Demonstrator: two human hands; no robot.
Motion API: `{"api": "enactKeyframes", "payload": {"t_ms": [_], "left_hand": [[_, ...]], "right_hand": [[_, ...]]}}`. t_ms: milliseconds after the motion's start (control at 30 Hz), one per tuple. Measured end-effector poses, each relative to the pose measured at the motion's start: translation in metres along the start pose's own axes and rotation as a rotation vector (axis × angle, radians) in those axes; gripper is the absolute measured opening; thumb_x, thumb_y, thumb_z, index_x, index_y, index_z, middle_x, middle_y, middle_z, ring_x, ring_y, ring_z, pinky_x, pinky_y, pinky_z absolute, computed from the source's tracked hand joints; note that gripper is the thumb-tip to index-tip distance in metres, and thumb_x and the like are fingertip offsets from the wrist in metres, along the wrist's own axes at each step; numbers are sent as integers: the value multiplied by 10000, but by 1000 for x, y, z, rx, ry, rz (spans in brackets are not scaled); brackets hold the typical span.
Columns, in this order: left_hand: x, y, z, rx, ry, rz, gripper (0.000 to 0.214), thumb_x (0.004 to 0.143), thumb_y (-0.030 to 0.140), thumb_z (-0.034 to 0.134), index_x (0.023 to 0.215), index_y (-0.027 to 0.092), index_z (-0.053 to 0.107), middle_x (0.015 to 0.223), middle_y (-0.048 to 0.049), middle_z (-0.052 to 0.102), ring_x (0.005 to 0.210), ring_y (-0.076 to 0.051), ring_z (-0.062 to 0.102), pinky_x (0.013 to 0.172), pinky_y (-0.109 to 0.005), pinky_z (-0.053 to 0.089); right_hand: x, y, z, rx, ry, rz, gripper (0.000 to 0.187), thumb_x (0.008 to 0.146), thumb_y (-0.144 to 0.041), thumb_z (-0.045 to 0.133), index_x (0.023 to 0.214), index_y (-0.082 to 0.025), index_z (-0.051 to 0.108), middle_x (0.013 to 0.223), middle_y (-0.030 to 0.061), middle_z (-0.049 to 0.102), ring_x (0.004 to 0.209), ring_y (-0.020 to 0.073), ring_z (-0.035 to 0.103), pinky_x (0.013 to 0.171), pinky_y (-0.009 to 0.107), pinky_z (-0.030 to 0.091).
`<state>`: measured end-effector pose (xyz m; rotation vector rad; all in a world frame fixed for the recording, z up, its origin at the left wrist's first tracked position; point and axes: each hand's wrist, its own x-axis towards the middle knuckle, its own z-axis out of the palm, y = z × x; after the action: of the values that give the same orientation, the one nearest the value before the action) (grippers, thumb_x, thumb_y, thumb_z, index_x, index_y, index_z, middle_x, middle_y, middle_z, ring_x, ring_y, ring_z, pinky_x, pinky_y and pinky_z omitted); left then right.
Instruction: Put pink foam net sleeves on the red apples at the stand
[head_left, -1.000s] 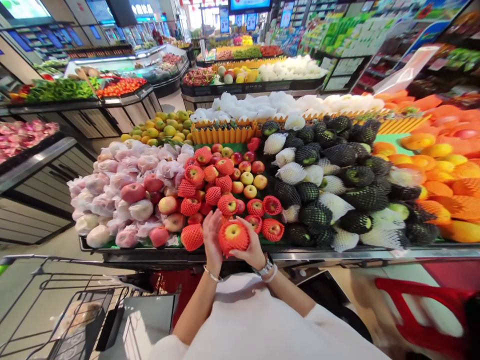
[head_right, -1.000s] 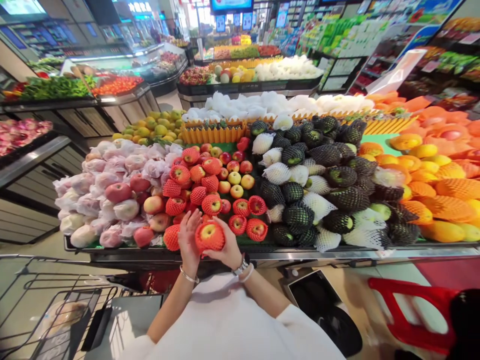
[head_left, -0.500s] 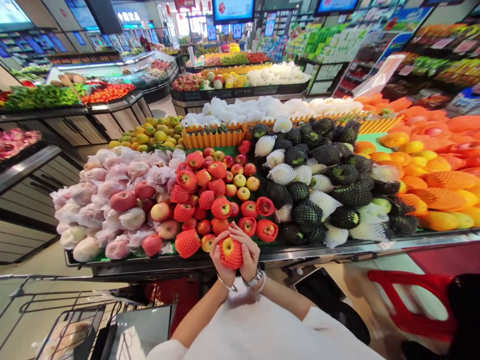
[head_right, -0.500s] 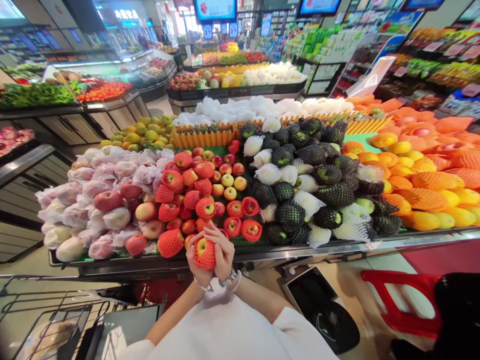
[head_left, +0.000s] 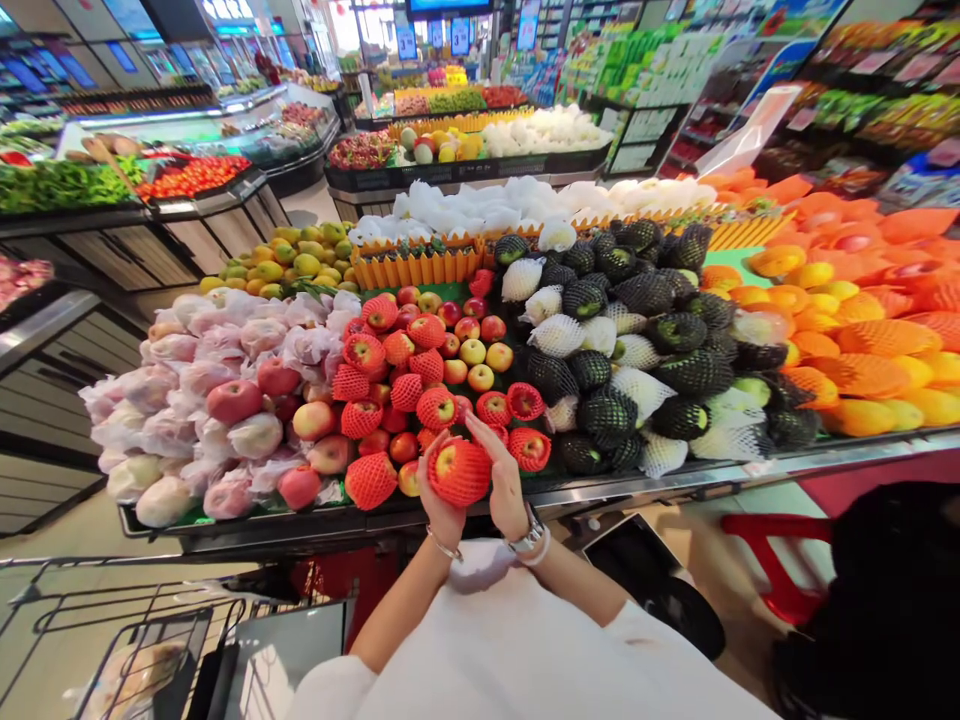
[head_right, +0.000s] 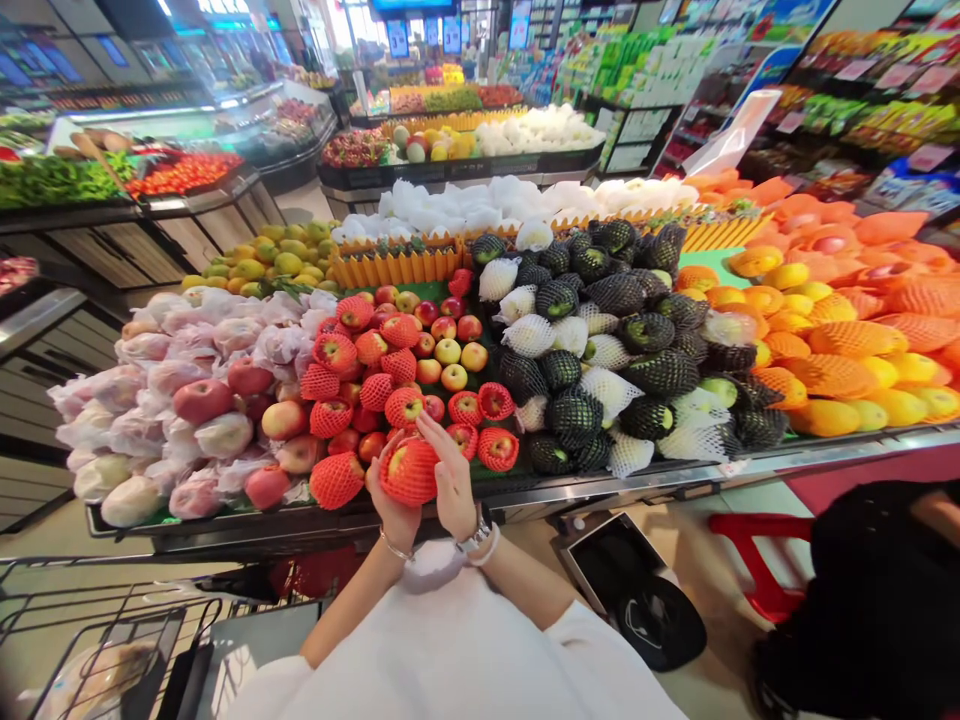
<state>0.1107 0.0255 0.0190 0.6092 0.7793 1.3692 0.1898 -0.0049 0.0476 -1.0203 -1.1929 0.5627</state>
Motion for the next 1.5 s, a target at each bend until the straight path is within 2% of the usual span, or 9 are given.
{"api": "enactKeyframes", "payload": {"t_ms": [133,233,433,567,700,967,1100,1333,1500], "left_hand": [[-5,-4,-6,390,-196,479,294,898,365,508,945,173,725,1003,-81,686,1014,-226,605,938,-370,467],[-5,-3,-5,530,-329,641,274,925,291,469,987,194,717,1030,-76,678,996,-212,613,887,-358,493],[-5,-9,-5,581,-386,671,342,960,339,399,1042,183,693,1096,-104,651,1027,-238,606,897,-410,493],[-1,-6,-8,578,-577,622,758,876,735,278,1312,169,534,1263,-167,565,1165,-322,542,997,-496,430],[4,3,-5,690,-765,580,942,716,752,581,1437,189,358,1346,-191,496,1217,-343,510,1018,-492,424],[0,2,-1,725,-661,687,558,773,481,689,1215,186,519,1169,-131,583,1103,-272,559,929,-443,480],[-3,1,3,679,-658,671,515,761,435,703,1186,194,539,1135,-114,594,1081,-264,561,941,-437,469],[-16,-19,3,412,-338,395,511,786,497,671,1177,194,544,1134,-109,591,1050,-256,582,947,-410,469],[-20,-30,7,476,-291,509,567,757,534,697,1213,242,528,1209,-104,552,1178,-305,517,1069,-532,338]], "right_hand": [[-12,3,4,41,140,-24,351,974,-310,387,1128,-254,698,1278,59,620,1241,258,539,1055,471,425],[-16,9,3,27,210,-76,314,951,-230,434,1082,-276,716,1226,44,653,1233,259,549,1049,490,429],[-18,14,-5,0,228,-100,306,931,-207,461,1070,-296,719,1204,38,666,1200,256,577,1021,481,457],[-17,11,-12,-1,268,-28,342,956,-278,405,1128,-274,700,1268,49,628,1233,260,548,1063,485,409],[-14,7,-21,-15,233,-25,404,966,-335,351,1236,-256,640,1317,55,592,1307,271,473,1112,510,341],[-12,7,-28,19,98,-56,328,943,-283,424,1078,-306,722,1277,12,622,1283,264,501,1126,510,314],[-11,4,-30,96,77,3,414,952,-429,376,1221,-275,650,1389,36,530,1300,271,475,1131,493,305],[-7,14,-17,641,456,225,423,912,-509,435,1279,-337,557,1384,27,526,1267,227,502,1108,500,333],[-24,18,3,743,494,371,451,911,-524,395,1239,-277,582,1348,44,561,1242,210,528,1127,447,318]]}}
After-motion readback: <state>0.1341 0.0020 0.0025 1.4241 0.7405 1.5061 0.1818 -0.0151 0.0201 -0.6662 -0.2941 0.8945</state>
